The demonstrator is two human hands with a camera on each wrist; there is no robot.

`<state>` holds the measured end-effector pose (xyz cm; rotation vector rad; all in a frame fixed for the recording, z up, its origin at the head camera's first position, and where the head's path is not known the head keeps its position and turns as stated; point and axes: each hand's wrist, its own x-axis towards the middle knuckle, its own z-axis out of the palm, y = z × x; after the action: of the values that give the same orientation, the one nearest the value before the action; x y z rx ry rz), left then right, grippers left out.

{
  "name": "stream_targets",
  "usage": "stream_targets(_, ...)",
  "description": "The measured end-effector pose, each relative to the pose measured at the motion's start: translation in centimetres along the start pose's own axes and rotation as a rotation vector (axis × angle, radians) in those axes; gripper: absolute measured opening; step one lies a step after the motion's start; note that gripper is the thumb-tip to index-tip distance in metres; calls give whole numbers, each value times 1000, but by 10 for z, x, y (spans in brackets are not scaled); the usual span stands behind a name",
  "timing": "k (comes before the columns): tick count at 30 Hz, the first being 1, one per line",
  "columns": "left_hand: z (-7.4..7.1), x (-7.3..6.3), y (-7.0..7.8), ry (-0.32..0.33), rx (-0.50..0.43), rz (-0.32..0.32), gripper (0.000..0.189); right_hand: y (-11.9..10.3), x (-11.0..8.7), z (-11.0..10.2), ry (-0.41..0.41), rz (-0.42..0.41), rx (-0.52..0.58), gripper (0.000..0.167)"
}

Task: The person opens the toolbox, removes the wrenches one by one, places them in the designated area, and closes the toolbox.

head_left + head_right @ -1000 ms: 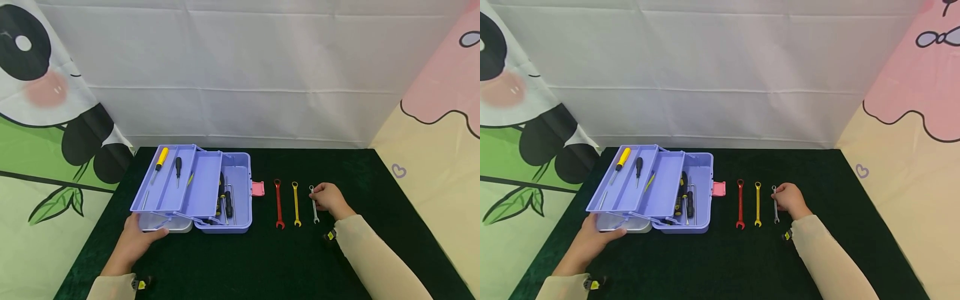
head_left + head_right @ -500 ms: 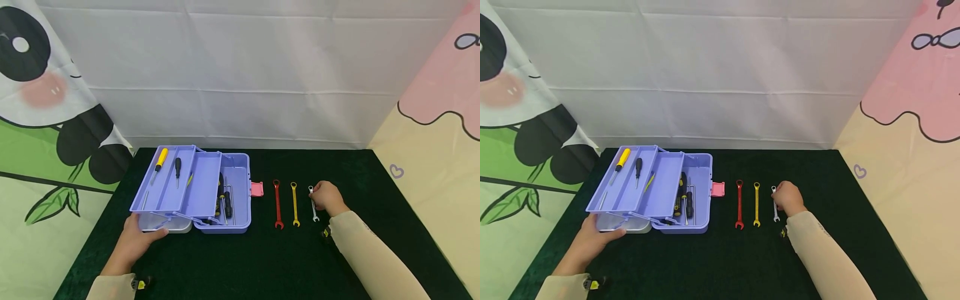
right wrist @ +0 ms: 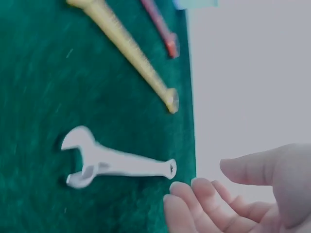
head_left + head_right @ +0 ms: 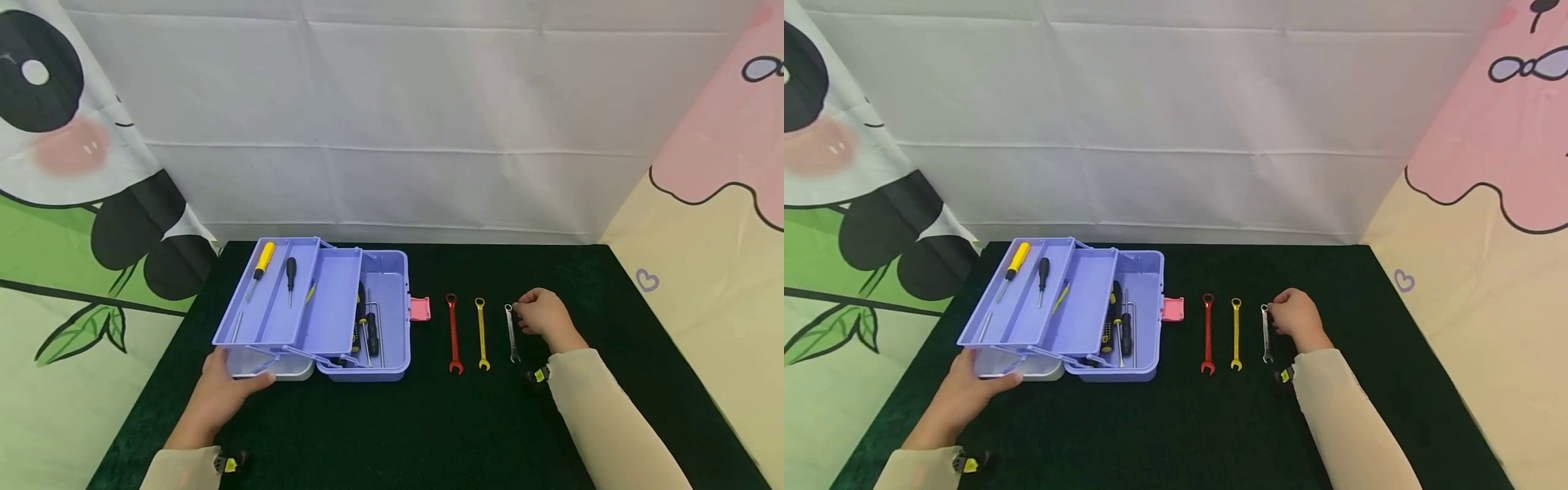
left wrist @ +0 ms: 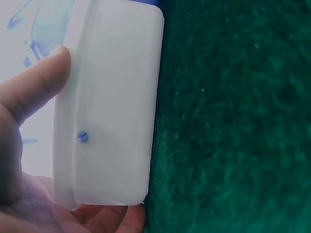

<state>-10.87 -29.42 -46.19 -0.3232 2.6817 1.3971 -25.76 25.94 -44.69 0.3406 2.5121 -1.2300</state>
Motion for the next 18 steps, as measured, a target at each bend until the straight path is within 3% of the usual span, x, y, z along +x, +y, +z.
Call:
stream_targets(10, -2, 0, 3, -11, 17, -43, 125, -4, -10, 19, 35, -71, 295, 53)
stream_targets(14, -1, -1, 4, -16, 26, -59, 127, -7, -18, 34, 1, -146, 378, 55)
stream_targets(18, -2, -2, 4, -13, 18, -30, 125, -14, -29, 53, -51, -225, 455, 51)
